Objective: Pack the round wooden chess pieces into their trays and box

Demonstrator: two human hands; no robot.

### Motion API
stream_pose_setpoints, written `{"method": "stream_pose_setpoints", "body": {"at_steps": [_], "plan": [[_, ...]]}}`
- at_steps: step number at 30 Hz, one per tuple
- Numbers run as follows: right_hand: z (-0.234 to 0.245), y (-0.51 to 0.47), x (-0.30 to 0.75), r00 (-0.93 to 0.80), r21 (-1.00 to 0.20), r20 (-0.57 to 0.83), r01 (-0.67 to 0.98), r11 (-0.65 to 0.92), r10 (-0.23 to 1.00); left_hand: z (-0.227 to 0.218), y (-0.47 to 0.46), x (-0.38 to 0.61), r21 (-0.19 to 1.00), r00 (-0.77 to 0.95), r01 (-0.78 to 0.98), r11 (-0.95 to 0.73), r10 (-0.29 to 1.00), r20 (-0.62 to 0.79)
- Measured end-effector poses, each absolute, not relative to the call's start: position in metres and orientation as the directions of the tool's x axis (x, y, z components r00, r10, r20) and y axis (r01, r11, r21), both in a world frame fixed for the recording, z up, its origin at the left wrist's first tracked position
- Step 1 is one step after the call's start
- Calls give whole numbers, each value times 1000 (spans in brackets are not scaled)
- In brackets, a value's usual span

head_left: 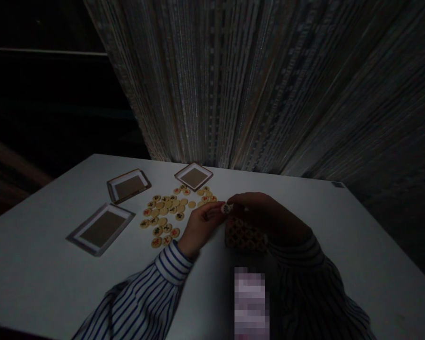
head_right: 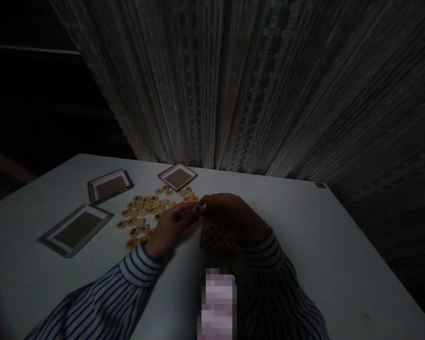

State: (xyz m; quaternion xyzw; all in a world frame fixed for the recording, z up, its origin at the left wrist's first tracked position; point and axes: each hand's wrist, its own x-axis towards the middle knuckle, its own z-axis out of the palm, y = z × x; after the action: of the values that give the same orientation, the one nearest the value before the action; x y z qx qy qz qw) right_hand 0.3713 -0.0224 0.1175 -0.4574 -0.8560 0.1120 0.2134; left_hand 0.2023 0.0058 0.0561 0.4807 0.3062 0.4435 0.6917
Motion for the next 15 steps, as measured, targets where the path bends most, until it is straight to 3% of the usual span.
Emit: {"method": "stream_pose_setpoints", "body": {"at_steps": [4,15], "plan": [[123,-24,377,-468,-376,278,750,544,839,61,9,207,937,480,-303,173,877,-7],[117,-22,370,-434,-359,227,795,489,872,46,2,211,901,374,-356,248,921,-106]]}}
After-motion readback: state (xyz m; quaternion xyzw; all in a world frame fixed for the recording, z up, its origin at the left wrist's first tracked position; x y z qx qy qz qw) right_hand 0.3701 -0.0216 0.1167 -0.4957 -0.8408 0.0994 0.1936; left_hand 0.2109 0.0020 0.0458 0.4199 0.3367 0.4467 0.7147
